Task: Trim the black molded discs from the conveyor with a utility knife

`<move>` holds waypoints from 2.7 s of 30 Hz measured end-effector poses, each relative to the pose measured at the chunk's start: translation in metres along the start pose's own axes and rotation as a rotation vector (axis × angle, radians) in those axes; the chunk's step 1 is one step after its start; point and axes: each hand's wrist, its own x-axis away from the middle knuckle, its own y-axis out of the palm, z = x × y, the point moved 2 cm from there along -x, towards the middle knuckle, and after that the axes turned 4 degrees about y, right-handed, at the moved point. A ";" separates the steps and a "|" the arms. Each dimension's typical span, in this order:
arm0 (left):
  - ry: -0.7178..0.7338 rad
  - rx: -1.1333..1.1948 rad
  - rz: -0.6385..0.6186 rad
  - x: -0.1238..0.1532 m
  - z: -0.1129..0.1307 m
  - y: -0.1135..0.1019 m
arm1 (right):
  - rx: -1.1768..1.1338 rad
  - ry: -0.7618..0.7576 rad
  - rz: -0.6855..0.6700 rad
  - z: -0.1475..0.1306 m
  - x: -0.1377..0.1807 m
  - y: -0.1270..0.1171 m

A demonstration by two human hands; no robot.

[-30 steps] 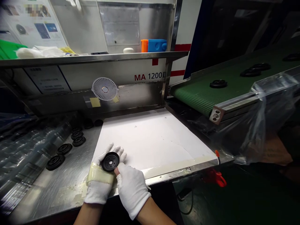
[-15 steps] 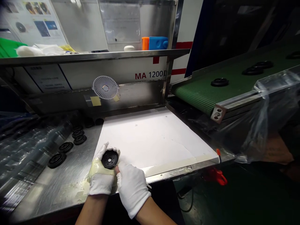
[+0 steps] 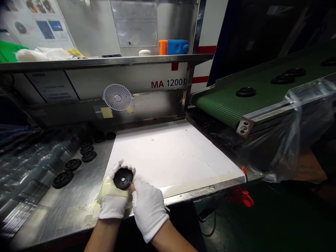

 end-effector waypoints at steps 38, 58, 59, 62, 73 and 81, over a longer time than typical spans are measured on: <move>-0.140 -0.078 -0.071 0.008 0.003 -0.006 | 0.002 0.034 -0.019 0.002 0.003 -0.001; -0.165 -0.113 -0.099 0.006 0.002 -0.003 | -0.034 0.070 -0.004 0.010 0.002 -0.002; -0.147 -0.095 -0.080 0.004 0.000 -0.002 | -0.042 0.071 -0.003 0.010 0.003 -0.002; -0.078 -0.069 -0.016 0.002 -0.006 0.000 | -0.058 0.061 -0.043 0.005 0.006 0.000; -0.221 -0.147 -0.069 0.009 0.004 -0.002 | -0.082 0.072 -0.023 0.012 0.005 -0.003; -0.053 -0.147 0.007 -0.003 -0.002 -0.005 | -0.227 0.069 -0.065 0.001 0.012 0.001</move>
